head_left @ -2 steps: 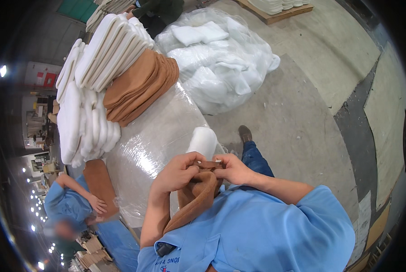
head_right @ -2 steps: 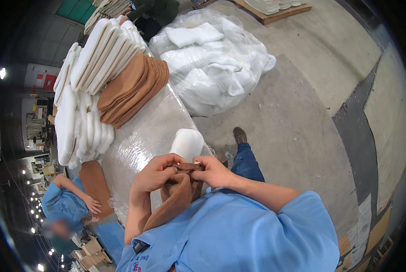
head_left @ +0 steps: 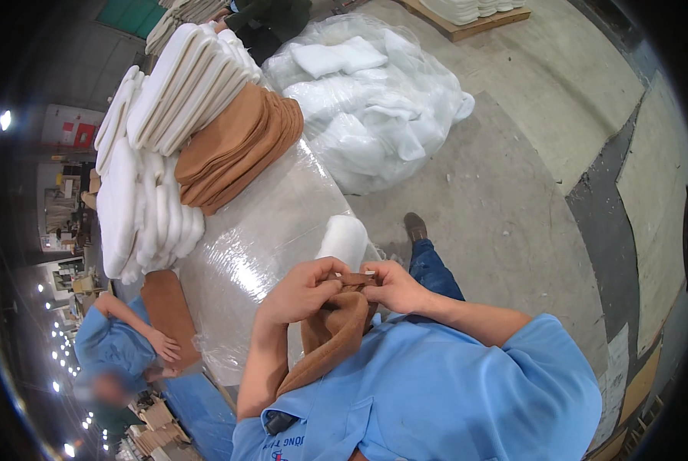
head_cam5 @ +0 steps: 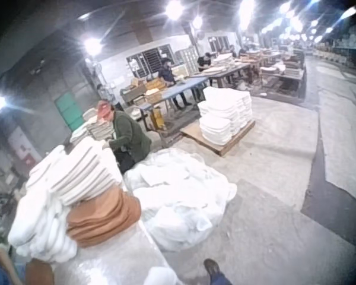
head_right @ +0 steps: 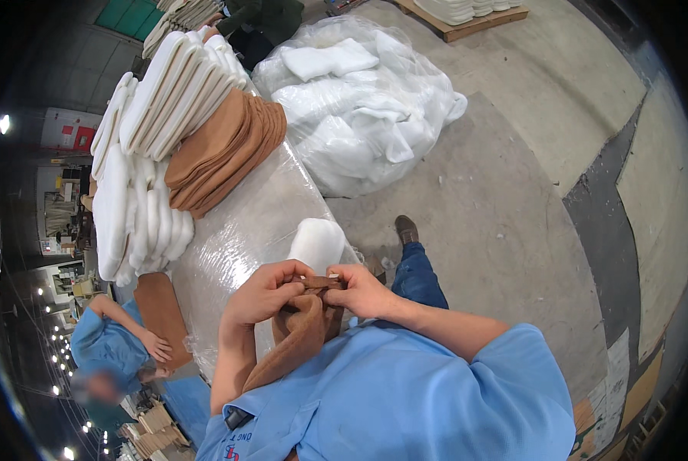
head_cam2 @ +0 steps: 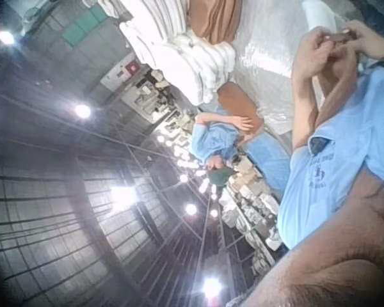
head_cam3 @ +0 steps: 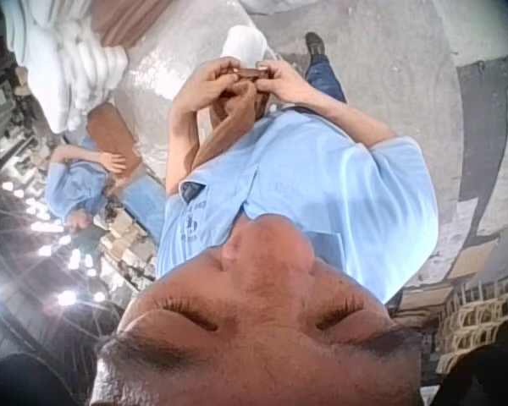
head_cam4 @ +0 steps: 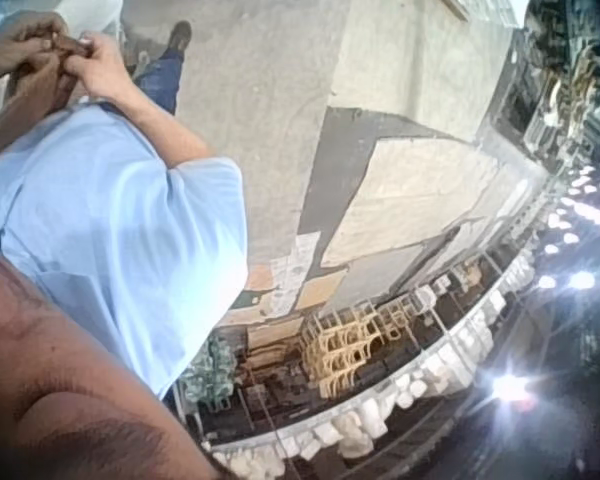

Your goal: The person inserts white foam inserts into brown fabric covers one by one, aligning edges and smoothing the material. The person stacks the finished covered cushions on a nearby pile.

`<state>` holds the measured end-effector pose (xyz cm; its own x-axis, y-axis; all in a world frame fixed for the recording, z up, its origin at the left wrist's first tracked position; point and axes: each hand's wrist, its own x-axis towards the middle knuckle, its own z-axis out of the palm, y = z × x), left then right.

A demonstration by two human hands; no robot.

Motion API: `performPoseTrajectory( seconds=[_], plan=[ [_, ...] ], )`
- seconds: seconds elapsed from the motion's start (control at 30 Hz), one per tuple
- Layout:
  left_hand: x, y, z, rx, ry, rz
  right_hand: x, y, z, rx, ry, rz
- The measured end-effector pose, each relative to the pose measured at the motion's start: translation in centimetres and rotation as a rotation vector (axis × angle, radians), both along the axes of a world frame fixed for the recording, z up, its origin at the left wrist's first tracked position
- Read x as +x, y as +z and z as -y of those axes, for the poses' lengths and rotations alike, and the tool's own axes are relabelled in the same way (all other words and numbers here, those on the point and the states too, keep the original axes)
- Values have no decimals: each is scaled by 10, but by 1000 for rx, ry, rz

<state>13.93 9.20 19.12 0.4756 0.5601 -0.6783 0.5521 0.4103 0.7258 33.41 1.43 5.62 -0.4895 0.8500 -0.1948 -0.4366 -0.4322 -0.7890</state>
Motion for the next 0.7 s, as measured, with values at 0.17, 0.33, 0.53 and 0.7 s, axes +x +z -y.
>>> performPoseTrajectory(
  seconds=[0.17, 0.33, 0.53, 0.7],
  plan=[
    [12, -2, -19, 43, -224, -122, -8, -8, -4, 26, -64, 23],
    [13, -6, -22, 202, -222, -170, -2, 2, -8, -61, -26, -133],
    [11, -17, -22, 187, -37, -111, 13, -16, -15, -267, 139, -376],
    [17, -8, -31, 52, -140, -164, 4, -21, -13, -73, -87, -220]
  ],
)
